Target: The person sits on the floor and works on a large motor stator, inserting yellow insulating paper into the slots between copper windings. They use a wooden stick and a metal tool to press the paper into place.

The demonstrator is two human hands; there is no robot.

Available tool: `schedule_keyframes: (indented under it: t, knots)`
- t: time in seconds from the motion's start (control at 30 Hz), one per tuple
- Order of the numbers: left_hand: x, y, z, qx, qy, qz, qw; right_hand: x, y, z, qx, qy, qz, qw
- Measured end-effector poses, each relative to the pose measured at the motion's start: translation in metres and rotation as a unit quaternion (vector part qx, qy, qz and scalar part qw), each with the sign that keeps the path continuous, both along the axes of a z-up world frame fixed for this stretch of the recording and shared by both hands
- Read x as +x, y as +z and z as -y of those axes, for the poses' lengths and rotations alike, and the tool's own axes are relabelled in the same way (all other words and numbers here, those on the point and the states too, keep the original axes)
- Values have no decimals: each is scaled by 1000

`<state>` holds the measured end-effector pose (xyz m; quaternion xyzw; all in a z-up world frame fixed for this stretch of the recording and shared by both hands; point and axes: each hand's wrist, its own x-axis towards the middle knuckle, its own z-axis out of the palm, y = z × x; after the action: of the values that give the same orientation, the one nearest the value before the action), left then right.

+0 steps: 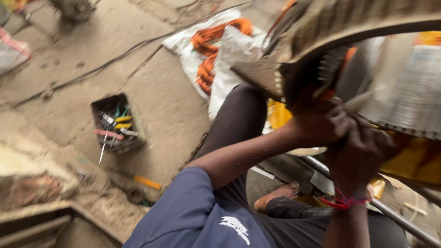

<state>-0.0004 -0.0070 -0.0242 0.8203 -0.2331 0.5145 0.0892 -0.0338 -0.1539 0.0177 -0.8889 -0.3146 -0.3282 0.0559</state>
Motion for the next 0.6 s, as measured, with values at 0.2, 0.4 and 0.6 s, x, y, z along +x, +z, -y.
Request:
schedule_keyframes:
  t: [0.2,0.4,0.6]
  knots:
    - [6,-10,8,-52,0,4,999,10,-25,18,-33,-6,21,999]
    - [15,-18,12,-42,-24,-7,999,13,-41,30,-11,22,-18,1000]
    - [18,-27,12,27,-33,-12,999,6,-45,25,-10,54,-36,998]
